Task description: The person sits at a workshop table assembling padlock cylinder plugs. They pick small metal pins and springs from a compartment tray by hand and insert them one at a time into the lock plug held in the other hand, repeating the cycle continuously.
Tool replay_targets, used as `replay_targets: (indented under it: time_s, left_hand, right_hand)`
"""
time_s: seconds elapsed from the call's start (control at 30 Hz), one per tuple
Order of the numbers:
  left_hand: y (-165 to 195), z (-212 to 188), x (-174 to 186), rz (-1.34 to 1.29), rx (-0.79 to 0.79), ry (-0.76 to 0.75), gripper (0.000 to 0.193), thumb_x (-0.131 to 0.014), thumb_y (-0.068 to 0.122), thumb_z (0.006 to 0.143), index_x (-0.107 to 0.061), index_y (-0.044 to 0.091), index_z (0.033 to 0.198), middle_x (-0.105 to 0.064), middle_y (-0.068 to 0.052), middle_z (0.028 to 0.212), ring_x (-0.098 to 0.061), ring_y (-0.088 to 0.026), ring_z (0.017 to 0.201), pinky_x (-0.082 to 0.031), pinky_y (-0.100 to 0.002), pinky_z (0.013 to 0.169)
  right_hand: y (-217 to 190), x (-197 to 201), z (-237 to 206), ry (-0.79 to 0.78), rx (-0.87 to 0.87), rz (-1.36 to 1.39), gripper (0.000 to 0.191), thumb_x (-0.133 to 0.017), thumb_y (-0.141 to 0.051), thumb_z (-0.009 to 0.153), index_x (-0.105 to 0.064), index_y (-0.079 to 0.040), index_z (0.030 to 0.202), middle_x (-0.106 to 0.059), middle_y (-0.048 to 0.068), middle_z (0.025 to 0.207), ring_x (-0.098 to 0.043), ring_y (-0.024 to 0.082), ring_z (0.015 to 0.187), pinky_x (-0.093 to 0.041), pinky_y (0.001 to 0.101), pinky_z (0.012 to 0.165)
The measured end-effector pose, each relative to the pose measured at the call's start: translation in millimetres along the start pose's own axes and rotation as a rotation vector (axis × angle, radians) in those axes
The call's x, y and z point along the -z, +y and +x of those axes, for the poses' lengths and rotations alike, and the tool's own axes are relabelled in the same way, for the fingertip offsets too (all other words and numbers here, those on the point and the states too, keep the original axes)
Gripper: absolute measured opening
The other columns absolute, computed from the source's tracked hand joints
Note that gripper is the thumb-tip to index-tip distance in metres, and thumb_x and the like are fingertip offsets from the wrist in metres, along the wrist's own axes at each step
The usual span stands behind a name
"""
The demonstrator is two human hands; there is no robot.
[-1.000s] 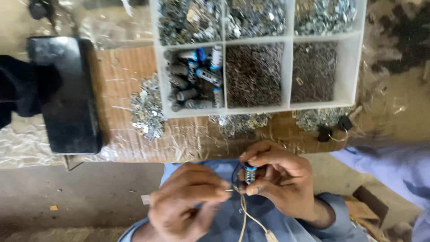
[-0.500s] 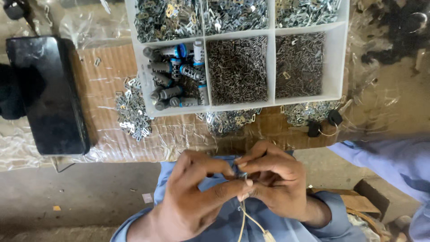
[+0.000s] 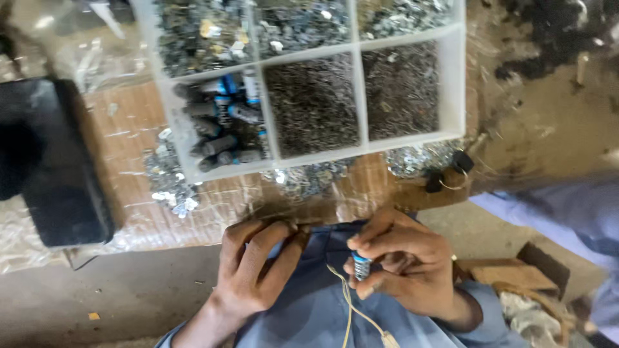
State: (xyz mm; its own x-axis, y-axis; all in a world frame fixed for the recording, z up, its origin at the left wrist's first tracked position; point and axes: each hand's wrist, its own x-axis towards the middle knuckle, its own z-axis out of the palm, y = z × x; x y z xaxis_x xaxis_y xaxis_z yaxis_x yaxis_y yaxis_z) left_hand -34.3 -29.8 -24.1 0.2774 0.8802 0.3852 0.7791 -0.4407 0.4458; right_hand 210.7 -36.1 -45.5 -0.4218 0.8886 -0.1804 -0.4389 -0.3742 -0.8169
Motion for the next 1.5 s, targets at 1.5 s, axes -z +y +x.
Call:
replay_targets:
  time_s: [1.5]
  left_hand:
    - [46, 74, -21, -0.19, 0.176, -0.242, 0.038, -0.075, 0.021, 0.098, -0.065, -0.003, 0.126, -0.063, -0.012, 0.106, -0.065, -0.025, 0.09, -0.056, -0.038, 0.076]
  right_hand:
    - [-27, 31, -29, 0.239, 0.088, -0.037, 0.036, -0.089, 0.001, 0.082, -0.069, 0.007, 0.111, -0.063, 0.024, 0.117, -0.076, 0.027, 0.093, -0.072, 0.0399, 0.074]
